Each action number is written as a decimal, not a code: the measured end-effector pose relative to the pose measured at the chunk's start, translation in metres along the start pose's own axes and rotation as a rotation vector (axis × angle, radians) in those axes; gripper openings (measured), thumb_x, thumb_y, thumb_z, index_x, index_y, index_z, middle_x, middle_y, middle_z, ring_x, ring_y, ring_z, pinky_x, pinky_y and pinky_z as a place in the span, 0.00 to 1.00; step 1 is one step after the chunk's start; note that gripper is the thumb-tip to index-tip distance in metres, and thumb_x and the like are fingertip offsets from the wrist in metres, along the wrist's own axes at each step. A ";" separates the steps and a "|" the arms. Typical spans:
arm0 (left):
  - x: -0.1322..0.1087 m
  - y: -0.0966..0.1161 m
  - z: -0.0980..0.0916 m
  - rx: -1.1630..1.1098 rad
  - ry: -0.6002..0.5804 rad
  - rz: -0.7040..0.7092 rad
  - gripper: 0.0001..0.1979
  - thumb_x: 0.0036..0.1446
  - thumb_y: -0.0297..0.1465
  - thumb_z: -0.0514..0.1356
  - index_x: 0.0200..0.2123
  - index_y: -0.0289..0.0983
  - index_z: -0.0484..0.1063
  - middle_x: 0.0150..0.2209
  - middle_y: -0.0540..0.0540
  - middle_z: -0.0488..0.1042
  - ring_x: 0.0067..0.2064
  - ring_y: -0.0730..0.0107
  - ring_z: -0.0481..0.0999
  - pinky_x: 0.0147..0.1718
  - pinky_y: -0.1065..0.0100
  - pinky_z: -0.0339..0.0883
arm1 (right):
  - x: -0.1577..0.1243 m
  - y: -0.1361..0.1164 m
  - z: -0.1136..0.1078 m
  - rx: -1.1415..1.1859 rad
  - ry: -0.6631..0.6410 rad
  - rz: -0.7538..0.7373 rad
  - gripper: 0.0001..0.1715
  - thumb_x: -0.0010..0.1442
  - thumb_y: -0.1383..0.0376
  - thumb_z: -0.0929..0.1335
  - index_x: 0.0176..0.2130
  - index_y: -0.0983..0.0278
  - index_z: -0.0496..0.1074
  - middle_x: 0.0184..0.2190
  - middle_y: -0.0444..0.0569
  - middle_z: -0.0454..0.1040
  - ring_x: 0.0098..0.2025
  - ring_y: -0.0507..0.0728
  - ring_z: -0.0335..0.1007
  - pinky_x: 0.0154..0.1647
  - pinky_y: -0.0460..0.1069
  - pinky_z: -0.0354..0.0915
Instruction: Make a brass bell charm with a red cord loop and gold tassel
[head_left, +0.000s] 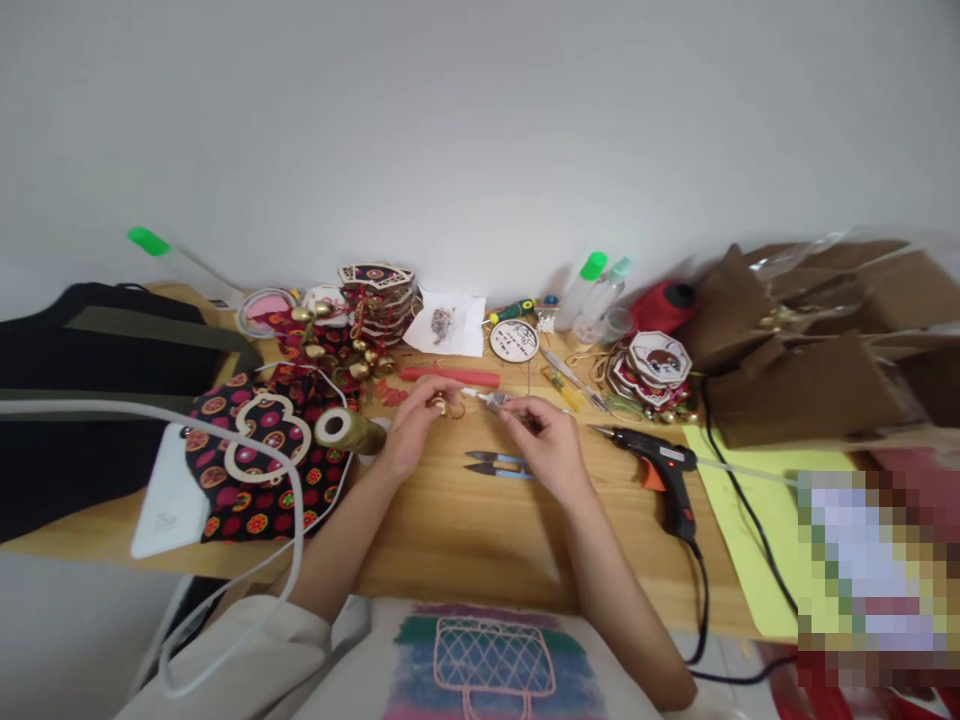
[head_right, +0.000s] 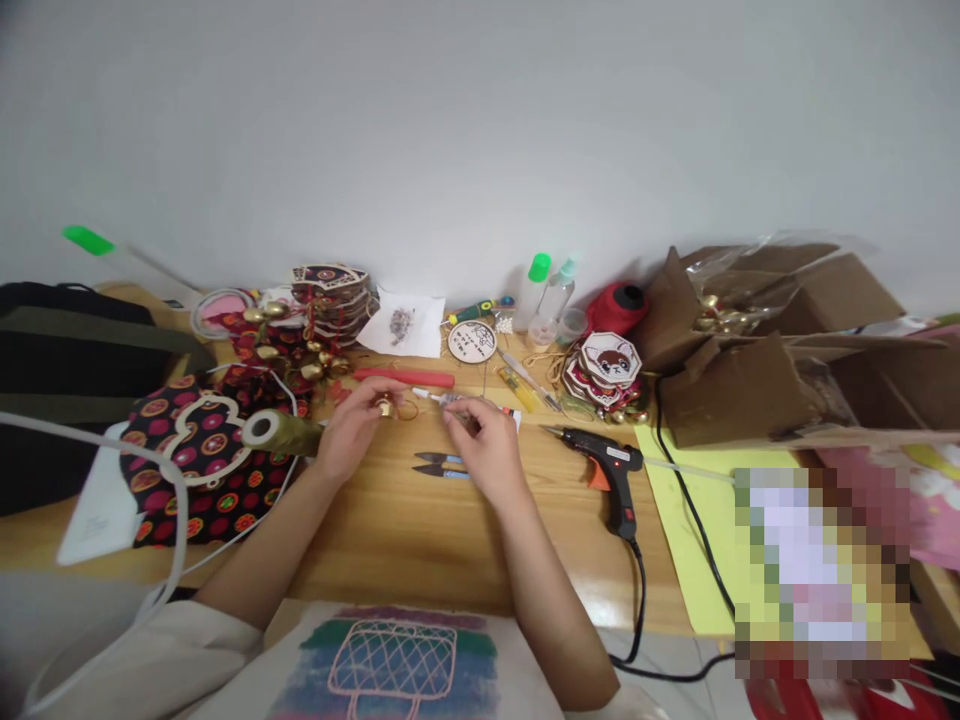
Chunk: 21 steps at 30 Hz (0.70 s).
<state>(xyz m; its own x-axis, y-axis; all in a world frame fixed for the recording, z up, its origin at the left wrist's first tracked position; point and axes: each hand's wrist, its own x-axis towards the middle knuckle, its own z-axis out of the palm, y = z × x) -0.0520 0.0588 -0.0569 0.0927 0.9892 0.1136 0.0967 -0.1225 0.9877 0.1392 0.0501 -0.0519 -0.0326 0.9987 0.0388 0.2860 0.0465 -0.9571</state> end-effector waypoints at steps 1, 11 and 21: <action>0.000 -0.001 -0.002 0.104 -0.010 0.063 0.18 0.46 0.27 0.50 0.40 0.36 0.71 0.38 0.43 0.69 0.43 0.63 0.70 0.45 0.61 0.66 | 0.000 0.000 0.000 0.000 0.010 -0.002 0.09 0.53 0.61 0.68 0.31 0.62 0.76 0.27 0.47 0.75 0.22 0.51 0.59 0.27 0.48 0.56; 0.001 0.045 -0.002 0.668 0.037 0.639 0.27 0.52 0.14 0.46 0.53 0.38 0.64 0.47 0.41 0.64 0.51 0.66 0.67 0.51 0.61 0.66 | 0.000 0.001 0.002 0.009 0.090 -0.048 0.13 0.52 0.58 0.67 0.30 0.65 0.76 0.22 0.46 0.73 0.22 0.51 0.59 0.26 0.46 0.57; 0.008 0.131 -0.004 1.200 -0.085 1.097 0.19 0.63 0.21 0.45 0.54 0.33 0.63 0.47 0.36 0.73 0.49 0.62 0.72 0.47 0.62 0.69 | 0.001 -0.006 0.001 -0.029 0.145 -0.127 0.15 0.49 0.58 0.66 0.28 0.66 0.76 0.21 0.47 0.73 0.22 0.52 0.62 0.27 0.47 0.58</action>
<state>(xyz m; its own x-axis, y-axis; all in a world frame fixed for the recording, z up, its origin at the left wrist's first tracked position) -0.0423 0.0509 0.0738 0.6809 0.3877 0.6214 0.6212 -0.7551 -0.2096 0.1370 0.0507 -0.0467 0.0672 0.9772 0.2014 0.3163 0.1705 -0.9332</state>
